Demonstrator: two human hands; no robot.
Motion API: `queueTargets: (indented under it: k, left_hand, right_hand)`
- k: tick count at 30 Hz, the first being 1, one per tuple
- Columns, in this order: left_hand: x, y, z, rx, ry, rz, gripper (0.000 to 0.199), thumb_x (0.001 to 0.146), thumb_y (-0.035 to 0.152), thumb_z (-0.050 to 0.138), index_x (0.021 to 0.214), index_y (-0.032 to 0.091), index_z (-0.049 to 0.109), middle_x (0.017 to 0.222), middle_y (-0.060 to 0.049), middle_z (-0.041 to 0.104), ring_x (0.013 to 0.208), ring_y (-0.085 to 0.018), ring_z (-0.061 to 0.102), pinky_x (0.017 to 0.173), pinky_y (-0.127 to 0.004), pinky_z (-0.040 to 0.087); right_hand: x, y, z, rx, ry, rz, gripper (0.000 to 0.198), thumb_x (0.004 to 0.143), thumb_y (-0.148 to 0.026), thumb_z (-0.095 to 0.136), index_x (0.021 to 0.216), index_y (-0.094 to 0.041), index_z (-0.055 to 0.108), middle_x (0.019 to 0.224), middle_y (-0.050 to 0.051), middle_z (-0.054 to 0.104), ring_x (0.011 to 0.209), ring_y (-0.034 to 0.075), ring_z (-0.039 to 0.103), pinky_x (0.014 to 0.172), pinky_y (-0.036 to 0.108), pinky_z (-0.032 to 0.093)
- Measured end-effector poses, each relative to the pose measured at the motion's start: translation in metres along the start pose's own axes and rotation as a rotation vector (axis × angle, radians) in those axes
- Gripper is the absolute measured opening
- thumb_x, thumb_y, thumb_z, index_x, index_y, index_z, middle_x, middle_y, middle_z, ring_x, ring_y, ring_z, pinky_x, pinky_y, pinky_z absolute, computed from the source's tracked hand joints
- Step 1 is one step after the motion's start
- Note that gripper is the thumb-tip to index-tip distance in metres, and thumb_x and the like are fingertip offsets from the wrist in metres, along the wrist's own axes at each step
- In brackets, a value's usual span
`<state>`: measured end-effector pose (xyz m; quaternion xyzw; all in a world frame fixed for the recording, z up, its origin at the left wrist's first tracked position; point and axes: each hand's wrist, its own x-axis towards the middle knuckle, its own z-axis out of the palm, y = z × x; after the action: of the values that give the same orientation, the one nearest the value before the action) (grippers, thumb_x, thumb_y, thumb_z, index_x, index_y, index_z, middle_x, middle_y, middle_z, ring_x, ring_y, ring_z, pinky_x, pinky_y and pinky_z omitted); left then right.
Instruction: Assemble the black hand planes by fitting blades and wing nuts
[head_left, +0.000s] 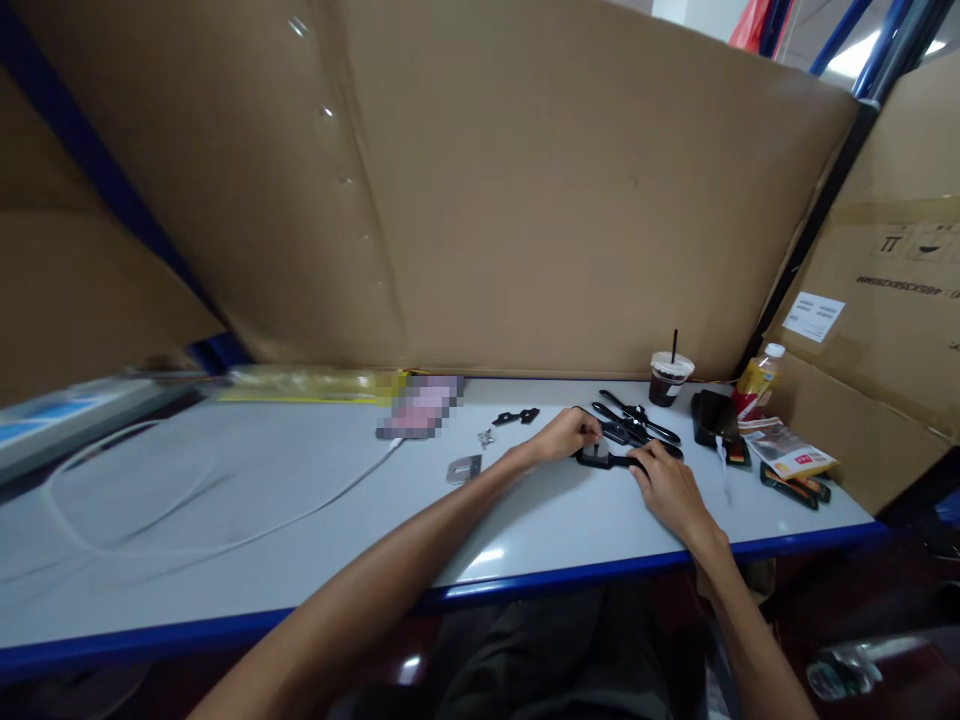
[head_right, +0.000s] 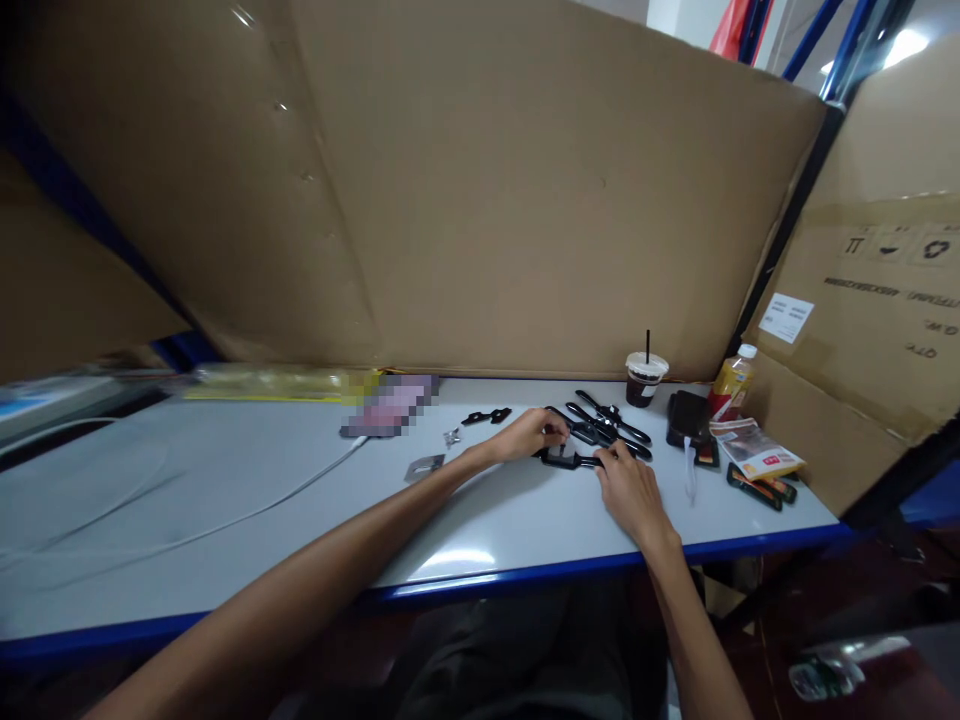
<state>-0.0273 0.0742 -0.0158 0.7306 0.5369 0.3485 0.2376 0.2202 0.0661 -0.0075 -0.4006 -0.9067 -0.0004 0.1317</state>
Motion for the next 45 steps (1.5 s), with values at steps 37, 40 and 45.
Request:
queueTargets:
  k: [37, 40, 45]
  left_hand:
    - [-0.021, 0.023, -0.036, 0.409, 0.273, -0.109, 0.025, 0.087, 0.019, 0.056, 0.103, 0.016, 0.076, 0.093, -0.011, 0.075, 0.083, -0.022, 0.066, 0.073, -0.028, 0.045]
    - [-0.033, 0.012, -0.072, 0.586, 0.372, -0.276, 0.026, 0.087, 0.015, 0.055, 0.104, 0.017, 0.076, 0.099, -0.014, 0.075, 0.092, -0.025, 0.067, 0.078, -0.029, 0.045]
    - [-0.043, -0.012, -0.090, 0.696, 0.310, -0.434, 0.026, 0.092, 0.032, 0.061, 0.107, 0.016, 0.075, 0.108, -0.017, 0.073, 0.103, -0.029, 0.065, 0.083, -0.032, 0.046]
  right_hand:
    - [0.003, 0.006, 0.014, 0.247, 0.381, -0.021, 0.034, 0.102, -0.038, 0.044, 0.109, -0.022, 0.073, 0.109, 0.008, 0.069, 0.095, 0.023, 0.066, 0.085, 0.034, 0.049]
    - [0.005, 0.007, 0.015, 0.303, 0.443, -0.010, 0.038, 0.102, -0.043, 0.043, 0.091, -0.021, 0.071, 0.099, 0.008, 0.069, 0.086, 0.022, 0.065, 0.082, 0.034, 0.048]
    - [0.006, 0.006, 0.015, 0.311, 0.433, -0.007, 0.038, 0.102, -0.042, 0.044, 0.082, -0.021, 0.068, 0.093, 0.007, 0.067, 0.083, 0.021, 0.063, 0.079, 0.033, 0.047]
